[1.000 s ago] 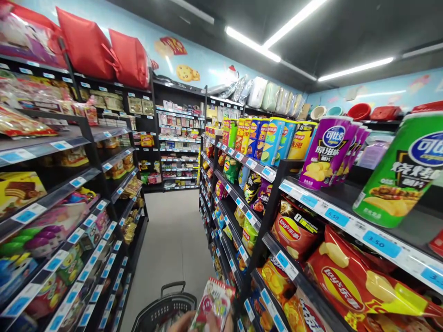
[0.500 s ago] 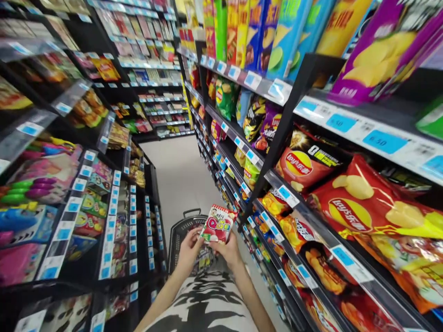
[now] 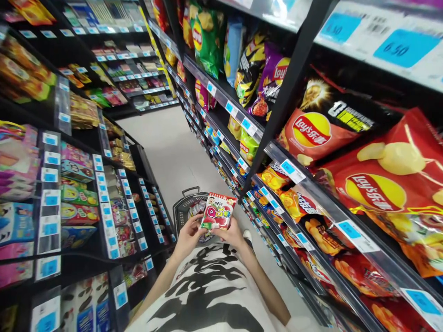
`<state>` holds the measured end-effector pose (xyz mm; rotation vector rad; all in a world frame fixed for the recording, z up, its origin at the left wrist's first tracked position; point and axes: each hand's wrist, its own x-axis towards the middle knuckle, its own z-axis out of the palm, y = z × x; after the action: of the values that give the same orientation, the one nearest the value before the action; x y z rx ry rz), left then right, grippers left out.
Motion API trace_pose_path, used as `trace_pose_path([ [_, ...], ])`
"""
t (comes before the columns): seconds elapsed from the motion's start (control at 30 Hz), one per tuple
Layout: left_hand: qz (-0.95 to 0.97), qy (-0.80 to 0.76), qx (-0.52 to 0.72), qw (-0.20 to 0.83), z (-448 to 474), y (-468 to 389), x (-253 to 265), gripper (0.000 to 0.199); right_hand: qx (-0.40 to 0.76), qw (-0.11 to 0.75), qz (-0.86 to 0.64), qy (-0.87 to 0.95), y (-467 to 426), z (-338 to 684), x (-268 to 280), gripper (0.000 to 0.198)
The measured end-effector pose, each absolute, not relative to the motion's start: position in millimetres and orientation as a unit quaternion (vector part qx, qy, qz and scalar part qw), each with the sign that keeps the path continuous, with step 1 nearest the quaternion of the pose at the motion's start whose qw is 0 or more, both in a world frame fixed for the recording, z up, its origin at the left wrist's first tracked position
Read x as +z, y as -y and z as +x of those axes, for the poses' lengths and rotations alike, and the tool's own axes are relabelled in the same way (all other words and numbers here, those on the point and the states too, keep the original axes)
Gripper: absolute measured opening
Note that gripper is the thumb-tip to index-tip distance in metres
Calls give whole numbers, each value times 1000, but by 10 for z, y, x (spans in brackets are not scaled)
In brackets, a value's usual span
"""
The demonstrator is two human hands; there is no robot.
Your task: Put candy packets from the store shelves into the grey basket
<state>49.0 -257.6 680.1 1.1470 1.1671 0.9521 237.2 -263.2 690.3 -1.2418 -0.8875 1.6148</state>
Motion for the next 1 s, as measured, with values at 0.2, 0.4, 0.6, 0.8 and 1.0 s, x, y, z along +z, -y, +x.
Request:
trace_pose_path([
  [0.2, 489, -530, 393, 571, 426, 2679, 6715, 55, 676, 415, -496, 354, 2661, 2313, 6796, 53],
  [0.4, 454, -550, 418, 563, 431, 2740, 6658, 62, 671, 416, -491, 367, 2583, 2270, 6827, 62],
  [0.6, 473, -546, 430, 541, 443, 2742, 6665, 62, 670, 411, -501, 361, 2559, 2246, 6847, 60],
  [0.8, 644, -553, 396, 351, 485, 2653, 6871, 63, 644, 449, -511, 350, 2486, 2222, 6906, 50],
  [1.0, 769, -445, 357, 290, 567, 2532, 6992, 73, 704, 429, -394, 407, 2538, 2270, 7099, 77],
])
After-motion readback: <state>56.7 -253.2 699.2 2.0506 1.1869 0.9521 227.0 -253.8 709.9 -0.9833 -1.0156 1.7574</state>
